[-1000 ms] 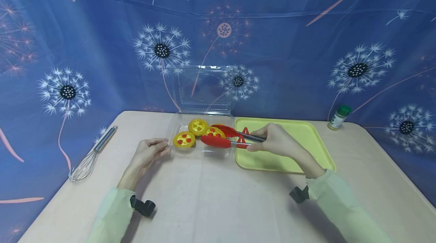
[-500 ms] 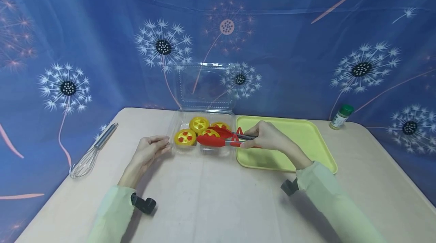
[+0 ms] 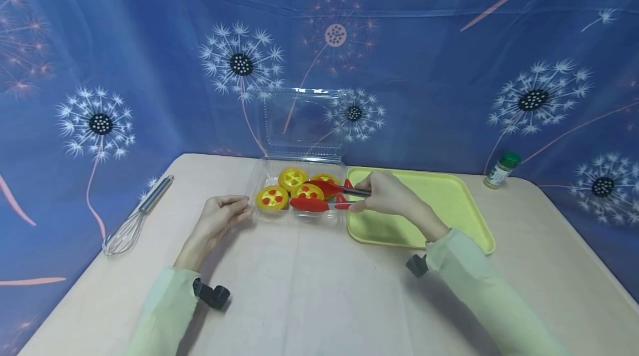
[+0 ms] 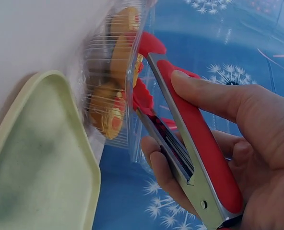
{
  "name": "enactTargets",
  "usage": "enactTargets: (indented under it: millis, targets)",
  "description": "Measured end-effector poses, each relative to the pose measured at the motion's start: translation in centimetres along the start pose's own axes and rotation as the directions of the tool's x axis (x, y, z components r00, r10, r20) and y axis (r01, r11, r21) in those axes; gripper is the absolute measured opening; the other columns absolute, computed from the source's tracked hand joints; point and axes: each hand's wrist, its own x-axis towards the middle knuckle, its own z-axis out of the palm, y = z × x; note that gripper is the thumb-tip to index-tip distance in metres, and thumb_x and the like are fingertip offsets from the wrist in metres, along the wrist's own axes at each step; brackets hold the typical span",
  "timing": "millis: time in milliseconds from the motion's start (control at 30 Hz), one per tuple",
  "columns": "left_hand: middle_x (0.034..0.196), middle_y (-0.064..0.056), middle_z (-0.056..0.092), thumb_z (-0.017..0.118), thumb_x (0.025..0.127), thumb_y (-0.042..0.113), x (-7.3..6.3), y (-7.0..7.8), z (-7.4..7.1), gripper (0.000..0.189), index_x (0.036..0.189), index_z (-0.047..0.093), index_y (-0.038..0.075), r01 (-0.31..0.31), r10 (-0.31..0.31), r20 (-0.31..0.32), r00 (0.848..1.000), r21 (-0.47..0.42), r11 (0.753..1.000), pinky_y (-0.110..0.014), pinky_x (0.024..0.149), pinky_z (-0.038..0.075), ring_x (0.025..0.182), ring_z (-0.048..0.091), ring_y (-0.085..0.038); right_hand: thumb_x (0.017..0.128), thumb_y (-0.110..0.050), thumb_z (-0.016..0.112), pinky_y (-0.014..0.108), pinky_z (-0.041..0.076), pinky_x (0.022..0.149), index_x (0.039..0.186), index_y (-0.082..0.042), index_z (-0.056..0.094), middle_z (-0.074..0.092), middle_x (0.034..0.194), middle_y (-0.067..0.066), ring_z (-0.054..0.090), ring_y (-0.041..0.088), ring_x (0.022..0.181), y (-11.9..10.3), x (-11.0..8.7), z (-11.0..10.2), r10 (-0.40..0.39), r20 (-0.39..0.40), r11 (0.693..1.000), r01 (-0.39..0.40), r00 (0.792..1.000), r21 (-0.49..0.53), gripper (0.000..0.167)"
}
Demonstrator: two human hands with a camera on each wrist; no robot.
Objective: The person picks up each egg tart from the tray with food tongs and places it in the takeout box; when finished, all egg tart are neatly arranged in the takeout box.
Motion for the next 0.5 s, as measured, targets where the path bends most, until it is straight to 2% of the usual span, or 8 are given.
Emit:
enactTargets:
  millis: [267, 500]
  targets:
    - [0.113, -0.021, 0.054, 0.049, 0.100, 0.000, -0.01, 0.07, -0.07, 0.044, 0.136, 0.036, -0.022, -0.025, 0.025, 0.014, 1.000, -0.019, 1.000, -0.019, 0.090, 0.057, 0.086, 0.066, -0.008, 0.076, -0.022, 0.084, 0.019, 0.014, 0.044, 0.085, -0.009, 0.077, 0.036, 0.051, -0.008, 0.021, 0.009, 0.046, -0.64, 0.54, -0.16, -0.002, 0.025, 0.998, 0.004, 1.000, -0.066, 0.017]
    - [0.113, -0.021, 0.053, 0.049, 0.100, 0.000, 0.05, 0.13, -0.12, 0.044, 0.136, 0.036, -0.022, -0.027, 0.027, 0.014, 1.000, -0.011, 1.000, -0.019, 0.090, 0.057, 0.088, 0.067, -0.009, 0.076, -0.026, 0.084, 0.020, 0.013, 0.043, 0.088, -0.011, 0.077, 0.033, 0.051, -0.008, 0.020, 0.009, 0.045, -0.49, 0.74, -0.31, 0.011, 0.034, 0.998, -0.009, 0.999, -0.066, 0.021]
